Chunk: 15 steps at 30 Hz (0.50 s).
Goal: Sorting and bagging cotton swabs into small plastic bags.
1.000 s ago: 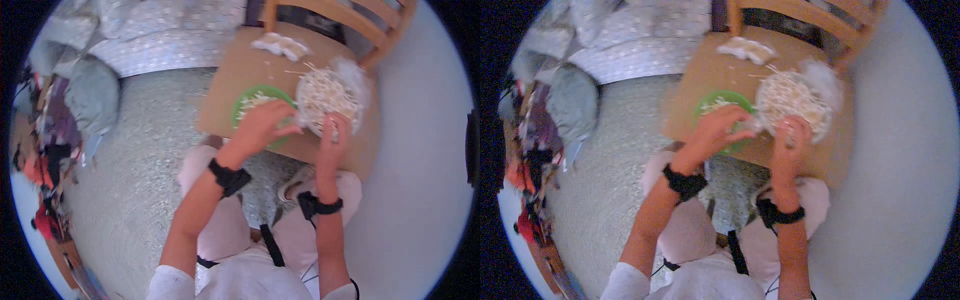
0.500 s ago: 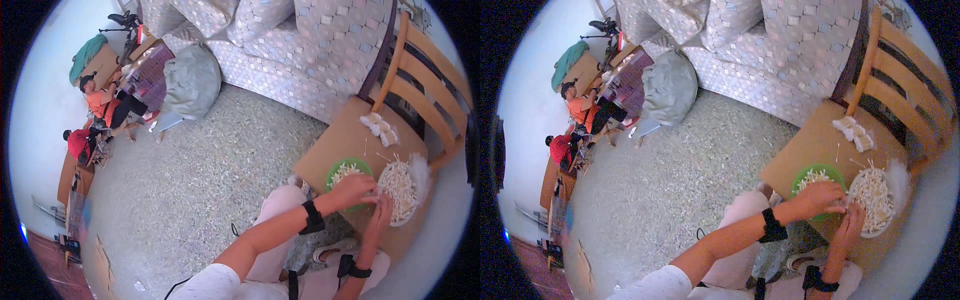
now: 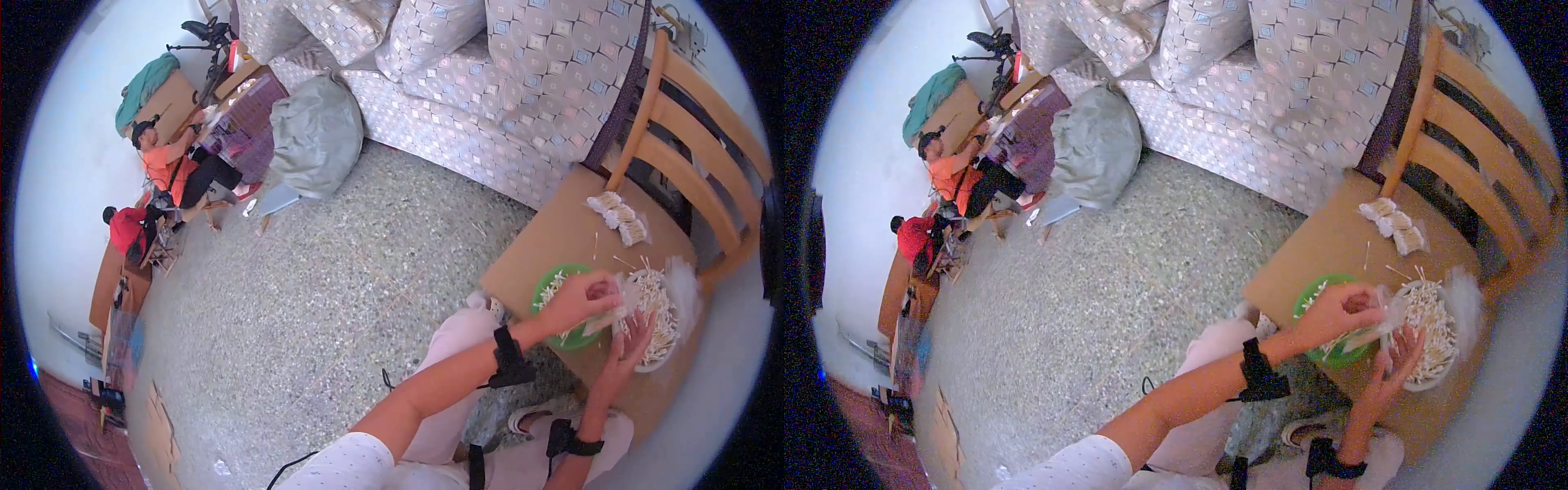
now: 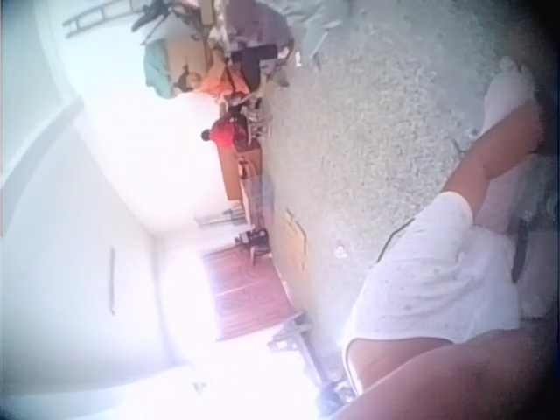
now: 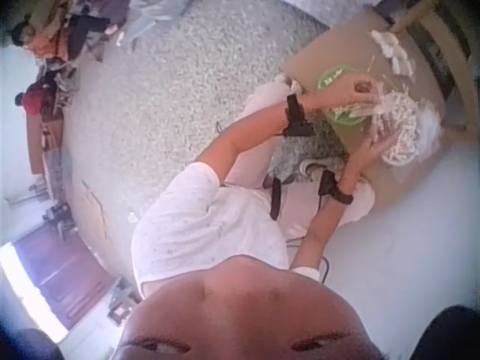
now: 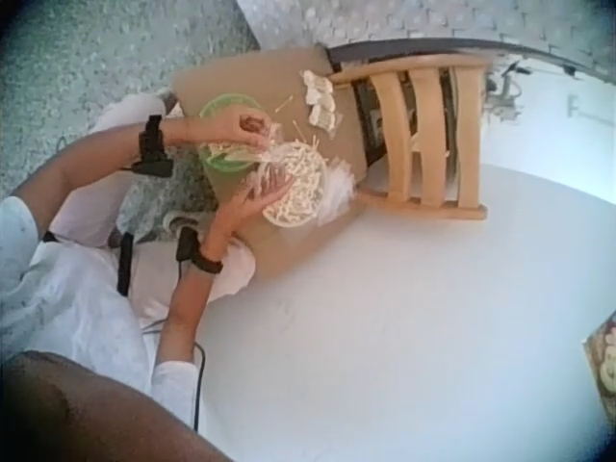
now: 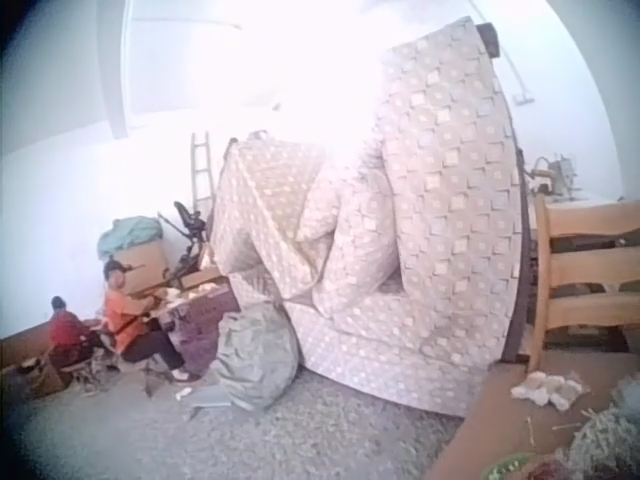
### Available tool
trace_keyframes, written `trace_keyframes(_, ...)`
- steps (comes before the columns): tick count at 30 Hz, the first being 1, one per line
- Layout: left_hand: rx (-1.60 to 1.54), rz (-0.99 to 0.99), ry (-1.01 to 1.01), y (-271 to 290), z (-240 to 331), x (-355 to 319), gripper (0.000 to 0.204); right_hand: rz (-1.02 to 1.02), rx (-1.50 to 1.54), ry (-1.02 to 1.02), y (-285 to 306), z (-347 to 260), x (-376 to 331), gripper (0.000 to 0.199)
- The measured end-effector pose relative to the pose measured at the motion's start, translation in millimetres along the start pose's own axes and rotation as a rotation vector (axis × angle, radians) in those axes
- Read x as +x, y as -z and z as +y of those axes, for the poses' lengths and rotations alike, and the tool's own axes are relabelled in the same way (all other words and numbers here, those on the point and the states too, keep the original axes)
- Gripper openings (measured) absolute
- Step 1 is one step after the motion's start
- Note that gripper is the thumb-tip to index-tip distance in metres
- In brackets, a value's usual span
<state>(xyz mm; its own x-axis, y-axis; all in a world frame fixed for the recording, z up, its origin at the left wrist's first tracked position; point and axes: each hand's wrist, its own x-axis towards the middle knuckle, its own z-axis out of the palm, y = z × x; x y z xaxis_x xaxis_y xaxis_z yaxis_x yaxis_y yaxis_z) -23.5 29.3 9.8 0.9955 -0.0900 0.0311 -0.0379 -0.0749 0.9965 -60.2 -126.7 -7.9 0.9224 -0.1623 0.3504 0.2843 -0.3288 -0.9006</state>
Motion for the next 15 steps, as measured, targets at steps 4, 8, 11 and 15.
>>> trace_keyframes(4,-0.343,-0.095,-0.159,-10.1,-5.7,9.7,0.035,-0.2,0.05,-0.101,24.5,73.7,-5.5,0.043)
trace_keyframes(8,-0.381,-0.022,0.02,2.3,-18.7,4.6,0.031,-0.266,0.133,-0.031,-7.4,24.9,-9.9,0.034)
trace_keyframes(11,-0.456,-0.058,-0.029,12.5,2.1,-1.8,0.041,-0.241,0.132,-0.003,-13.1,-1.4,-4.0,0.043)
trace_keyframes(15,-0.596,-0.126,0.0,5.8,7.5,-0.8,0.051,-0.11,0.24,0.034,-15.5,-9.8,0.0,0.055)
